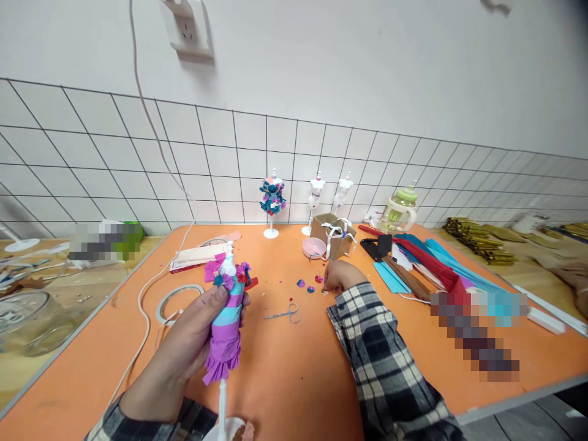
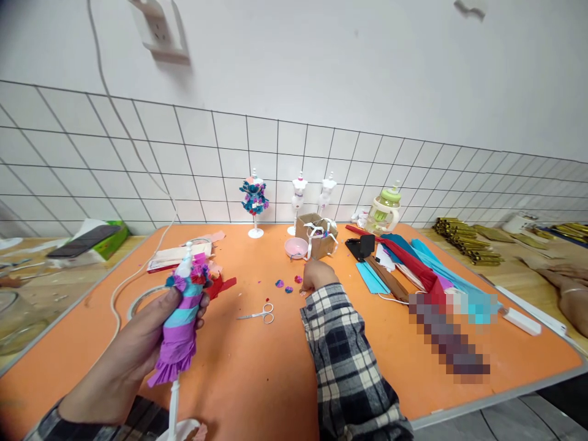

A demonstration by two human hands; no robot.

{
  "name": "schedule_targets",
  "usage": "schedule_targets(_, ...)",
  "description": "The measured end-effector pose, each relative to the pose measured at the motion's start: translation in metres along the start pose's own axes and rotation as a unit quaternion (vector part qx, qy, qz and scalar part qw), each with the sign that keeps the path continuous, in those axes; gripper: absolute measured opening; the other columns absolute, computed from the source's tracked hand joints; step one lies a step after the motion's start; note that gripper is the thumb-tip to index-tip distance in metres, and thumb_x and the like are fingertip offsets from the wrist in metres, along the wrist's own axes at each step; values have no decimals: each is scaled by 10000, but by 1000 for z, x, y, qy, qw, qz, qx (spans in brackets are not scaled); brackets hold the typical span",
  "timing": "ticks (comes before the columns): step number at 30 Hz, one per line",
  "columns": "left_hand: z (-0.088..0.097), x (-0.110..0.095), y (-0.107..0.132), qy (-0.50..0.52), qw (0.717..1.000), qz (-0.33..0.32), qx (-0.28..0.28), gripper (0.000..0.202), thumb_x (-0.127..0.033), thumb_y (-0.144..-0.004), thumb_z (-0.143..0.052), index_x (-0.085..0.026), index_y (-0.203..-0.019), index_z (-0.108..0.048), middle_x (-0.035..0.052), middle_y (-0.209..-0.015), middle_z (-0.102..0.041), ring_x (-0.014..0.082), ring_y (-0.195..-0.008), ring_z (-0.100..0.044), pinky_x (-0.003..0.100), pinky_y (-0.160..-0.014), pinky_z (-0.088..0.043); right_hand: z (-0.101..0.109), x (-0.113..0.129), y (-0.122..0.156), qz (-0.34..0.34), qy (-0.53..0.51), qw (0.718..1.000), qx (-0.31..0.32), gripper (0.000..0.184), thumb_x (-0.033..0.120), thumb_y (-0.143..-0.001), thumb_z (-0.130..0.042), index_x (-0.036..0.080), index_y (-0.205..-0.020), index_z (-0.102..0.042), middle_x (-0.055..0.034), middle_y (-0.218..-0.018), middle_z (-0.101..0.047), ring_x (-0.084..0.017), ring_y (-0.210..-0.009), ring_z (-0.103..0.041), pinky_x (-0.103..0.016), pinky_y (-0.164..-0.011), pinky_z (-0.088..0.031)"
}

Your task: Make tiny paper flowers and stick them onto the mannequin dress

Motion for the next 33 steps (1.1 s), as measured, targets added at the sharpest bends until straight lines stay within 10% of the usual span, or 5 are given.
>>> schedule_targets(6, -2, 0, -1, 5, 1000, 4, -5, 534, -505, -425, -1039, -154, -765, -823, 68, -704, -774, 148, -558, -680, 212, -516, -602, -7, 11, 8, 24, -24, 999, 14, 339, 374, -1018, -634, 192, -1303, -637, -105, -1324, -646, -233, -1114, -668, -444, -943, -591)
schedule_targets(13, -8, -1, 3, 3, 1000, -4, -5, 549, -521, -405, -1037, -154, -736, -799, 63, -700, -774, 142, -544, -661, 202, -486, -556, 41, 42, 77, 196, -160, 963, -96, 110, 288, -939, -698, 181, -942, -674, -61, -1055, -756, -118, -760, -661, -223, -635, -534)
schedule_targets(17, -16, 5, 6, -22, 999, -25, 7, 546, -558, -468, -1012, -137, -727, -780, 59, -670, -758, 137, -543, -649, 199, -500, -543, 51, 100, 157, 444, -468, 753, -129, 302, 446, -832, -785, 219, -955, -630, -13, -854, -744, -97, -549, -600, -218, -474, -478)
schedule_targets(20, -17, 8, 8, -21, 999, -44, -1, 554, -586, -491, -995, -136, -713, -761, 44, -650, -741, 136, -535, -648, 203, -504, -548, 33, 132, 185, 506, -520, 680, -109, 315, 424, -748, -861, 218, -856, -648, 12, -762, -713, -106, -581, -631, -221, -520, -503)
schedule_targets(33, -20, 13, 8, 35, 999, -26, 16, 555, -565, -482, -1006, -151, -724, -726, 15, -609, -704, 143, -520, -644, 212, -484, -536, 22, 140, 189, 512, -378, 717, -284, 56, 193, -849, -756, 207, -890, -721, 32, -821, -749, -94, -662, -601, -240, -681, -479)
Point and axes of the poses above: each hand's wrist, its own y-axis away from the middle knuckle, its own z-axis out of the back of the hand, x = y × z, the point moved 8 cm from there along -y, towards the middle knuckle
